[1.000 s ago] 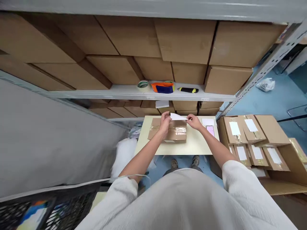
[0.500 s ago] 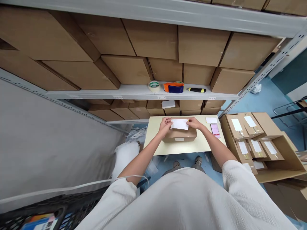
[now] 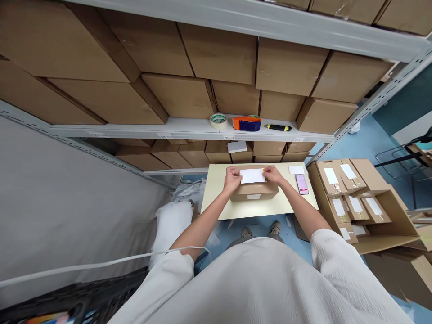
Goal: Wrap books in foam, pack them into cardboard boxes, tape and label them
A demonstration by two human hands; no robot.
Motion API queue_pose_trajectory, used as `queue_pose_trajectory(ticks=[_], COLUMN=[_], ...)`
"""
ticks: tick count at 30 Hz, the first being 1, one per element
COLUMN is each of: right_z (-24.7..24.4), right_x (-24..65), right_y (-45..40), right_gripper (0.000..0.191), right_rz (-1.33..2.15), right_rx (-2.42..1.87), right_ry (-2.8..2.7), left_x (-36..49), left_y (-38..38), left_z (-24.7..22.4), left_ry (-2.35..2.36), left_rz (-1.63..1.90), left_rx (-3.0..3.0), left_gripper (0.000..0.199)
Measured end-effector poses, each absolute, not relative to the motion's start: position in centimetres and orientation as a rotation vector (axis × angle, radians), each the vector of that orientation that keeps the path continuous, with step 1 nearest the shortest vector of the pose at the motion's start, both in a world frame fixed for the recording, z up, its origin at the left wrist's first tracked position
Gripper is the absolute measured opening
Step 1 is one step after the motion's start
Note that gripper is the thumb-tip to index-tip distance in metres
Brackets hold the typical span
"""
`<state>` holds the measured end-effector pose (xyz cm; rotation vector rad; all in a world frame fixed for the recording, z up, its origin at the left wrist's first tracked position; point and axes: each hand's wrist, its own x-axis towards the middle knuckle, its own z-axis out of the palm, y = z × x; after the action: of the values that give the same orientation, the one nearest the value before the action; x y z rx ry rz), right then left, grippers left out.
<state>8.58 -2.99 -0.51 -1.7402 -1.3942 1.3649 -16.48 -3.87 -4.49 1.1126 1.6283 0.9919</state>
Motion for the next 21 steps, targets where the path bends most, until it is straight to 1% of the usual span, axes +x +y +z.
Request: queue_pose_trajectory(ticks=[2,6,8,11,15,18,21], right_z=[-0.7,-1.1,-1.3,-1.8,-2.5,-2.9,-2.9], right_x=[8.3,7.3,6.8,6.4,6.1,5.9,5.5], right_y=[-3.0,-3.1,-3.2,-3.5,-4.0,-4.4,-4.9], right_gripper=[0.013,0.010,0.012,0.022,0.030,0.027,0.023], right_rz=[1.322,1.084,0.983,0.895,0.813,0.741,0.555], right_rx=[-1.811,-1.957,-1.987,-2.027,-2.053,-2.078,-2.094], right_ry=[-1.395,-1.537,-1.611,-1.693,-1.824,-1.929,-2.060], left_x=[-16.5,-16.3,-16.2,-16.0,-15.8,-15.8,-15.7], left_y=[-3.7,-3.7,-3.8,-4.0,-4.4,-4.8,-5.3], left_z=[-4.7,-5.3,-5.5,-5.8,-5.9,-5.6,-5.1], left_ry=[1.649,1.675,1.686,1.704,1.694,1.687,1.721], left_rz=[0.947,0.894,0.874,0.839,0.837,0.804,0.748], left_rx=[1.172,1.345,1.426,1.490,1.547,1.640,1.775], left_gripper=[0.058,0.064,0.066,0.067,0.063,0.057,0.051])
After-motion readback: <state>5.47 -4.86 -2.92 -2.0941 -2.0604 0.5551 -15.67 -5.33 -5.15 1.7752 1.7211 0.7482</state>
